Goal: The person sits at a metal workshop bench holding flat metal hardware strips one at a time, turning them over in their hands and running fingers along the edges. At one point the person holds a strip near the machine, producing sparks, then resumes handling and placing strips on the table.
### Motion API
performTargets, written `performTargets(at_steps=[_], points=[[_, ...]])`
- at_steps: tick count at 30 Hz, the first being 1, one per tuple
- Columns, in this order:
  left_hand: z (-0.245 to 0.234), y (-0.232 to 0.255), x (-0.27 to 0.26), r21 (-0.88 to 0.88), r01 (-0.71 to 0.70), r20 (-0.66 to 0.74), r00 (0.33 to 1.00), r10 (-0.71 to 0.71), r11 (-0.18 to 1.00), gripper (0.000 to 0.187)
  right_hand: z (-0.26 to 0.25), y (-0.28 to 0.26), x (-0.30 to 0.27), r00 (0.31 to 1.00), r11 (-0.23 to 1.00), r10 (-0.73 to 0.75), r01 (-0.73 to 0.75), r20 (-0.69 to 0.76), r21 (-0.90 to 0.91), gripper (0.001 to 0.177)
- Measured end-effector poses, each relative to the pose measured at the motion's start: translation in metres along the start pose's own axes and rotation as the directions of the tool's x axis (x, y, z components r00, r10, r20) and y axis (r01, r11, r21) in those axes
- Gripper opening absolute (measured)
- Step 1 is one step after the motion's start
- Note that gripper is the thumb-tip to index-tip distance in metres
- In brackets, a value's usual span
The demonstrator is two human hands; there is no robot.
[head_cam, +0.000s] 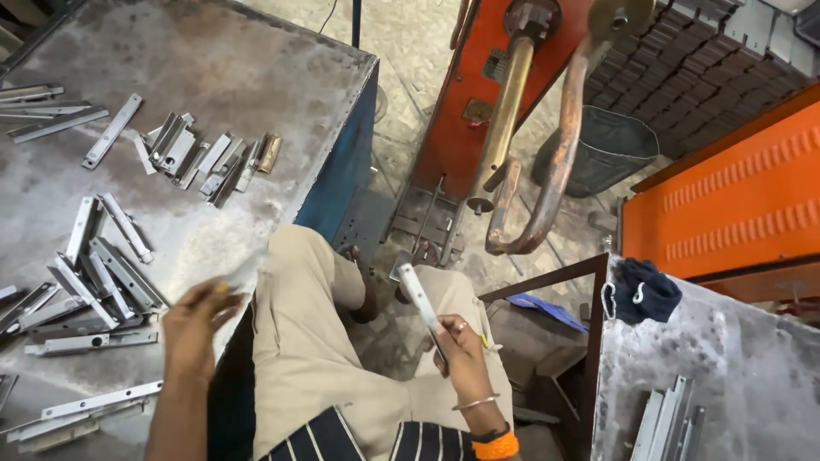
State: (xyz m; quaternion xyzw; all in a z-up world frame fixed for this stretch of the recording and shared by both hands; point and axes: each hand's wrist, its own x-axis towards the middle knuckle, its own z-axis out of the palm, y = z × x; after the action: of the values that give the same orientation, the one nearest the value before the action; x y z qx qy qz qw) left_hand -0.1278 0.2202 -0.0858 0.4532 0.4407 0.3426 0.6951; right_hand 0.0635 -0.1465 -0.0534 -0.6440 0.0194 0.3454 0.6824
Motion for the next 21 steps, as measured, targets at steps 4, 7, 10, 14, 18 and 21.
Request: performTargets(at_steps=[4,7,10,14,18,21], points=[[0.054,0.019,-0.051,0.236,0.19,0.395,0.878,-0.273,0.953,0.027,0.031,-0.03,-0.02,0.981,0.961,-0.191,0.193,0.028,-0.198,0.02],[0.095,0.017,-0.08,0.302,0.226,0.563,0.741,-0.365,0.926,0.028,0.042,-0.049,-0.035,0.96,0.916,-0.274,0.276,0.049,-0.292,0.025],[0.126,0.015,-0.098,0.334,0.247,0.666,0.621,-0.414,0.909,0.027,0.041,-0.056,-0.046,0.959,0.91,-0.28,0.283,0.053,-0.303,0.028],[0.151,0.019,-0.11,0.373,0.337,0.682,0.532,-0.502,0.864,0.026,0.036,-0.061,-0.058,0.962,0.924,-0.268,0.274,0.059,-0.266,0.026],[0.157,0.026,-0.118,0.401,0.299,0.665,0.555,-0.5,0.866,0.029,0.031,-0.055,-0.058,0.927,0.883,-0.367,0.375,0.082,-0.282,0.026],[0.161,0.028,-0.123,0.383,0.285,0.649,0.594,-0.475,0.879,0.027,0.032,-0.053,-0.058,0.912,0.854,-0.401,0.405,0.083,-0.327,0.025]])
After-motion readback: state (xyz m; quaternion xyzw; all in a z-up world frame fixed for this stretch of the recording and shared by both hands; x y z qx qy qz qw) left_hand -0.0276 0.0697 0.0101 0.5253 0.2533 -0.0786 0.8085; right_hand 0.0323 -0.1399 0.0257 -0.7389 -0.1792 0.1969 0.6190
